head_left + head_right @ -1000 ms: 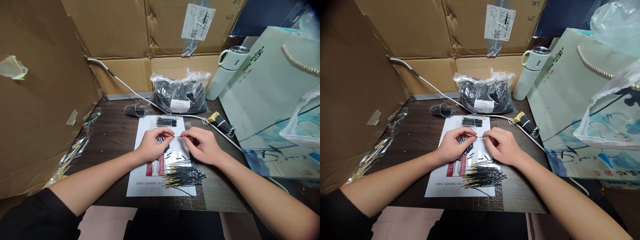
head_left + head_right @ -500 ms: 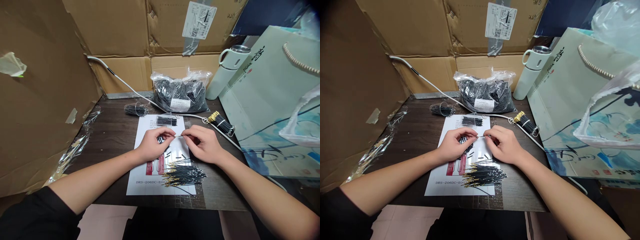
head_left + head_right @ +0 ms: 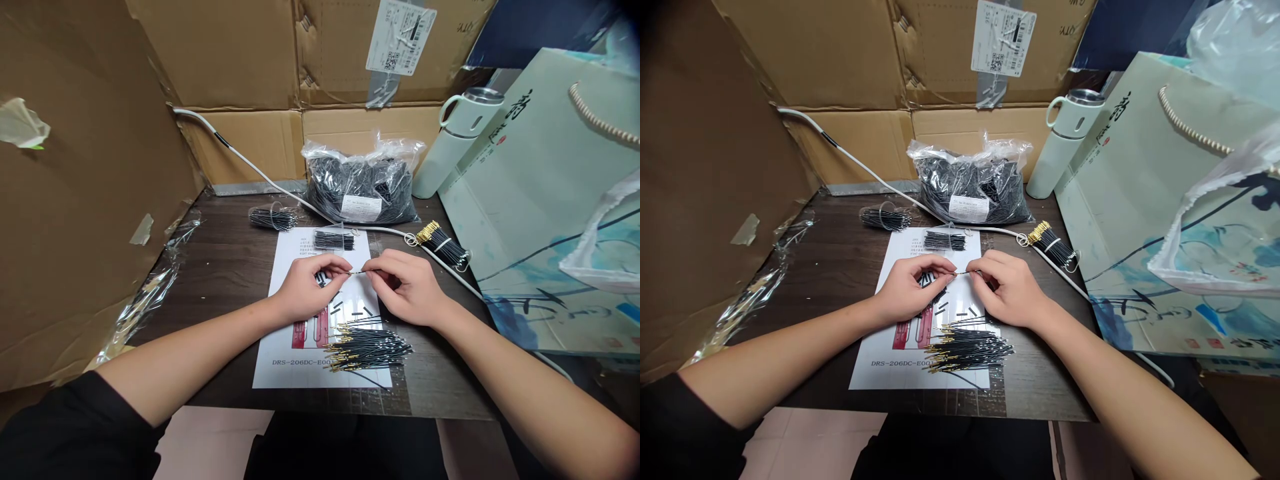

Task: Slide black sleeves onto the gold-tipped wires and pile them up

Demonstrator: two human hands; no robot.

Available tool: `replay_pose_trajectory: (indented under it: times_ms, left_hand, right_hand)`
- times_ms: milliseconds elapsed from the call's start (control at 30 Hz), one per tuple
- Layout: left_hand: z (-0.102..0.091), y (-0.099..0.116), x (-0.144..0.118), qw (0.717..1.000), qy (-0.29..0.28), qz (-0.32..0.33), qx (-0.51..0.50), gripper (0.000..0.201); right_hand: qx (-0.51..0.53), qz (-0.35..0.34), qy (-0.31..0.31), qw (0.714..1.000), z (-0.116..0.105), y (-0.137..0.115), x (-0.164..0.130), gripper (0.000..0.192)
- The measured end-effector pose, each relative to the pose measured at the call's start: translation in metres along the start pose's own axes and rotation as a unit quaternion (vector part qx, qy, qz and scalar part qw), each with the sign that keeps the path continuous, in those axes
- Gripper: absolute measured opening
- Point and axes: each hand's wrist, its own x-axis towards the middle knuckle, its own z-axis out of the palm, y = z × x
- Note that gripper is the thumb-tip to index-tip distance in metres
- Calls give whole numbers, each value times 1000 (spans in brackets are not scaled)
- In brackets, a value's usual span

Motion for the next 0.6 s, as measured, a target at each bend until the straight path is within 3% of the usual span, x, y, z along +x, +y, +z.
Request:
replay_pose_trajectory:
  times_ms: [600]
  left_hand:
    - [1, 0, -1, 1000, -9, 24, -4, 15]
  right_hand:
    - [2, -35, -13, 999, 4, 0, -2, 18]
